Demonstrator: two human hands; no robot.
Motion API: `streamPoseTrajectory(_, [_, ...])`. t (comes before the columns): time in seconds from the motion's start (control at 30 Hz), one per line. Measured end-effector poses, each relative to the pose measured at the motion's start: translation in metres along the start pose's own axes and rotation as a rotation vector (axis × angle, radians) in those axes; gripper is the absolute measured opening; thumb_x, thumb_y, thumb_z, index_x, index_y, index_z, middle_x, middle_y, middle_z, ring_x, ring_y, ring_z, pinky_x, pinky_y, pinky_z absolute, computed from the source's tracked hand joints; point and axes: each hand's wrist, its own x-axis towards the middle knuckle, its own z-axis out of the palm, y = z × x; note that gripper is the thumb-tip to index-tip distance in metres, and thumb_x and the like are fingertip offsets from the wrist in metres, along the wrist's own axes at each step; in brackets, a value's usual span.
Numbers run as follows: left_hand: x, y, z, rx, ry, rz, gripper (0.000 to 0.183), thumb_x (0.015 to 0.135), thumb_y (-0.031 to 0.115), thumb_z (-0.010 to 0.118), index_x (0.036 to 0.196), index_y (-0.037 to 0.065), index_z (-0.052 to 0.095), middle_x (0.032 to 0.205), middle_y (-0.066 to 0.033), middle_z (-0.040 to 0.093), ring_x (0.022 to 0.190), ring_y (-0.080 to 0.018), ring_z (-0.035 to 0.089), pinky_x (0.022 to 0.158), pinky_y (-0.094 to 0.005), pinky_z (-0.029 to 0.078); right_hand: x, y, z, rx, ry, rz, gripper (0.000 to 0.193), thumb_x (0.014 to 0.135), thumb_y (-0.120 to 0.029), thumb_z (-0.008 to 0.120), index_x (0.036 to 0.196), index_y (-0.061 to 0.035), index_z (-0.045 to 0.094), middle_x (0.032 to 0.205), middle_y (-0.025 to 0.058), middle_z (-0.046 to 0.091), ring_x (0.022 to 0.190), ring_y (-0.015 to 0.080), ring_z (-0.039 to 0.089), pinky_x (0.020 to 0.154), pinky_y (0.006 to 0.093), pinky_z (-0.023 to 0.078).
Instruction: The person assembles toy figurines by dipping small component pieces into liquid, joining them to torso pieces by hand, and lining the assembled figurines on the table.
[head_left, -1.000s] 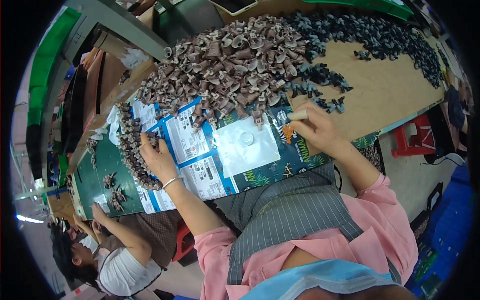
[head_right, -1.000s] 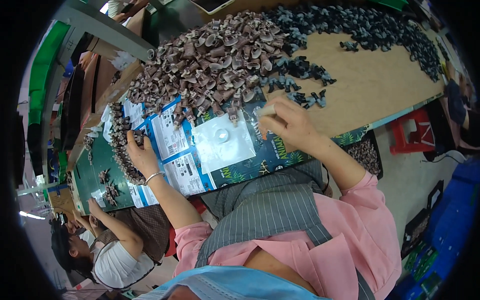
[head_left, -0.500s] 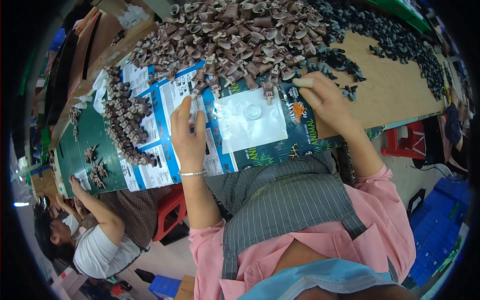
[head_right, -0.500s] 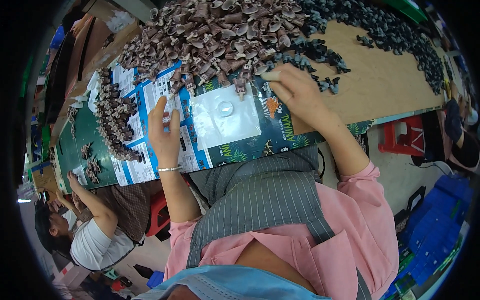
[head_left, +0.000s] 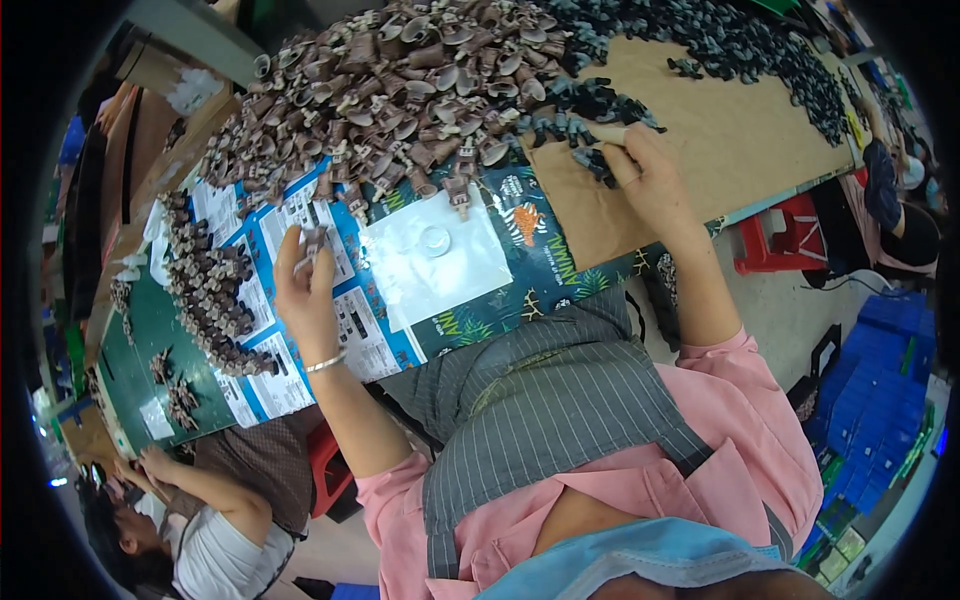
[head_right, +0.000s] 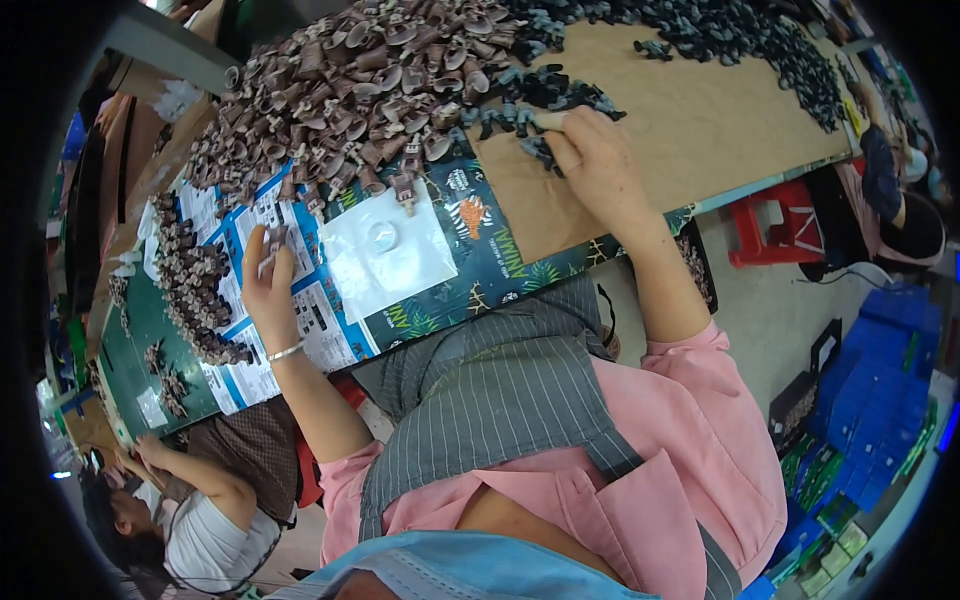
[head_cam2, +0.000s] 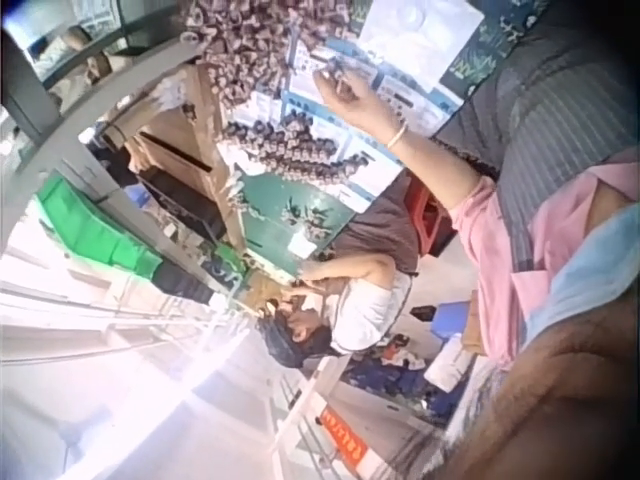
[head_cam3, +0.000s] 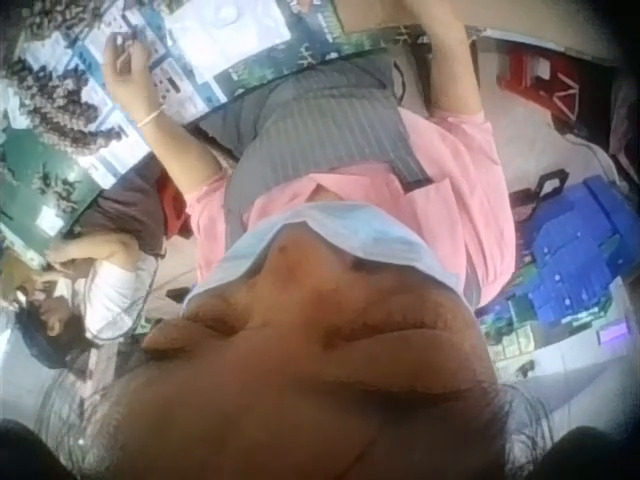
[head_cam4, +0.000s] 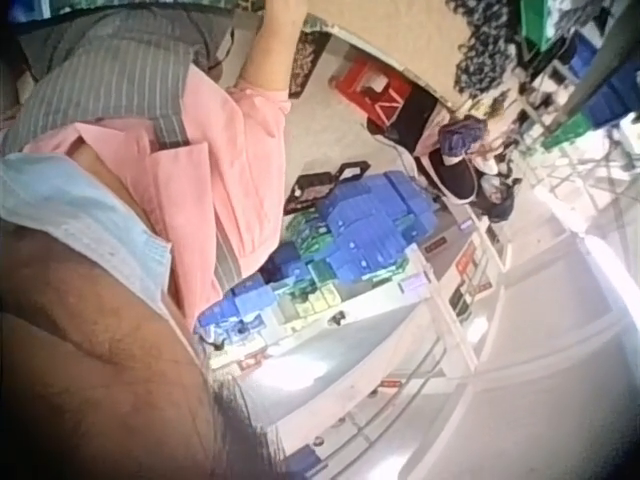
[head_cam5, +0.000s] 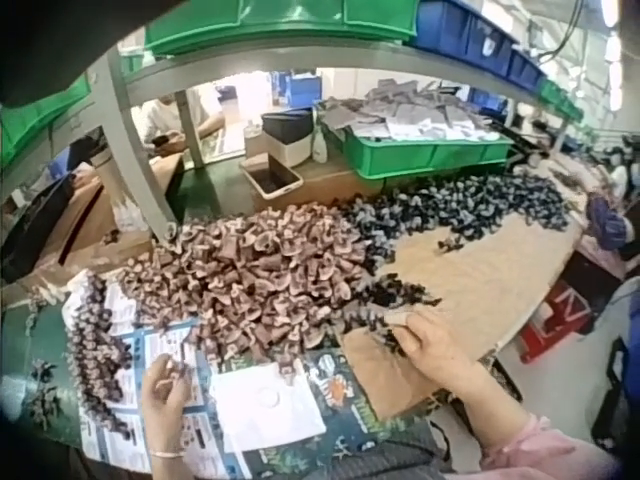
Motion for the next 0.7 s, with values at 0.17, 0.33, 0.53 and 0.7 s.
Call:
streamPoseTrajectory(0.17, [-0.034, 0.003, -0.008, -0.536, 0.026, -0.188, 0.047, 0.093, -0.001, 0.061, 0.138, 0.002, 0.050, 0.119, -0.0077, 0.063, 0.096, -0.0119, 0.064, 0.087, -0.0248, 0.054, 0.009, -0.023, 0.029, -0.113, 0.041, -0.143, 0.020, 0.085, -0.020, 0.067, 0.102, -0.0101, 0.068, 0.090, 0.0048, 0.062, 0.086, 0.0250, 0.060, 0.078, 0.0392, 0.045])
streamPoseTrajectory(0.33, [-0.054, -0.001, -0.008, -0.723, 0.022, -0.173, 0.043, 0.097, 0.008, 0.059, 0.138, 0.001, 0.048, 0.121, -0.0080, 0.062, 0.098, -0.0130, 0.064, 0.088, -0.0247, 0.055, 0.017, -0.036, 0.062, -0.196, -0.013, -0.174, 0.027, 0.082, -0.026, 0.068, 0.104, -0.0086, 0.068, 0.089, 0.0042, 0.061, 0.088, 0.0225, 0.061, 0.076, 0.0361, 0.046])
streamPoseTrajectory(0.53, [-0.069, -0.013, -0.015, -0.760, 0.006, -0.091, 0.042, 0.100, 0.013, 0.055, 0.139, 0.001, 0.047, 0.120, -0.0088, 0.063, 0.098, -0.0135, 0.064, 0.085, -0.0237, 0.056, 0.007, -0.035, 0.032, 0.027, -0.348, -0.109, 0.025, 0.087, -0.014, 0.063, 0.111, -0.0088, 0.066, 0.108, 0.0060, 0.060, 0.104, 0.0246, 0.058, 0.089, 0.0392, 0.041])
streamPoseTrajectory(0.7, [-0.065, -0.005, -0.011, -0.768, 0.019, -0.129, 0.036, 0.099, 0.008, 0.055, 0.135, 0.004, 0.054, 0.121, -0.0093, 0.065, 0.094, -0.0127, 0.065, 0.084, -0.0249, 0.056, 0.000, -0.030, 0.024, 0.166, -0.205, -0.138, 0.018, 0.087, -0.015, 0.064, 0.104, -0.0084, 0.068, 0.100, 0.0084, 0.061, 0.096, 0.0253, 0.061, 0.081, 0.0362, 0.045])
